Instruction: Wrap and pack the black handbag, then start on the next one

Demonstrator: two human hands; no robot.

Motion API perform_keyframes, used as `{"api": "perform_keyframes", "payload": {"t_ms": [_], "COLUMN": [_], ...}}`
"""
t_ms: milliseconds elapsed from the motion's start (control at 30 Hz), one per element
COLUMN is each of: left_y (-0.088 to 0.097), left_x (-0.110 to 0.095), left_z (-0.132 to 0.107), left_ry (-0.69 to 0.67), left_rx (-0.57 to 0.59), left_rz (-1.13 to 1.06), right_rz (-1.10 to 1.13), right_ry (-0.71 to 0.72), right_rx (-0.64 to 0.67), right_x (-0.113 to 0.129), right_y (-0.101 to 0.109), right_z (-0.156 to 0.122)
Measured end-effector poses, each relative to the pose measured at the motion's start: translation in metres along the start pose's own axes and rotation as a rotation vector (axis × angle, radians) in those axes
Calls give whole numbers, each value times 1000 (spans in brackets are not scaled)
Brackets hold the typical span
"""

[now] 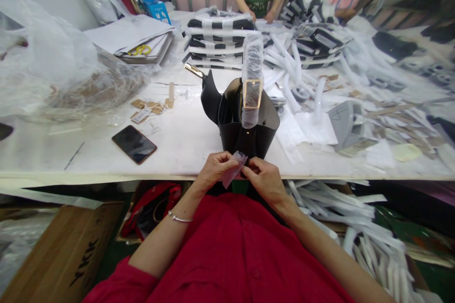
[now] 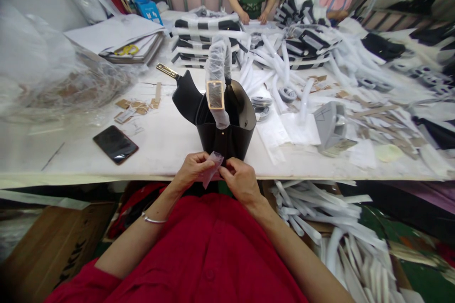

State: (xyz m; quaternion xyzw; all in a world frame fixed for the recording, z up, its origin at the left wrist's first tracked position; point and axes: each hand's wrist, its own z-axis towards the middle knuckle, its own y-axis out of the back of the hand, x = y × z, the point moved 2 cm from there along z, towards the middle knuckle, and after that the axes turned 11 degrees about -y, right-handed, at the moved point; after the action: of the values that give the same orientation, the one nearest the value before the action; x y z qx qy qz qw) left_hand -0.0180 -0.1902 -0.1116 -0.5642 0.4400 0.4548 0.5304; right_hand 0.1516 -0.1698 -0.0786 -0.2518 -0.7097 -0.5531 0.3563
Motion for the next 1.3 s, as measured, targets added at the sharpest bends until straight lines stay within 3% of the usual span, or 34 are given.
{"api": "perform_keyframes", "payload": {"t_ms": [200,467,833,1033,1300], "left_y": [14,27,24,9,-5], "left_x": [-6,1,2,-8,-1], "left_z": [-15,-40,-49,-42,-46], "left_ry": [-51,-6,-57,-91,35], "left_rx": [5,-53,-89,-134,-103], "left_rz": [164,188,140,136,-13], "right_rz": [526,901,737,530,496], "right_ry": [-239,-259,-249,-73,-59], "right_rx": [177,281,238,131,56], "right_x": [4,21,26,23,19], "right_y": [1,10,8,8,11], "right_z": [-1,-11,-11,-6,0]}}
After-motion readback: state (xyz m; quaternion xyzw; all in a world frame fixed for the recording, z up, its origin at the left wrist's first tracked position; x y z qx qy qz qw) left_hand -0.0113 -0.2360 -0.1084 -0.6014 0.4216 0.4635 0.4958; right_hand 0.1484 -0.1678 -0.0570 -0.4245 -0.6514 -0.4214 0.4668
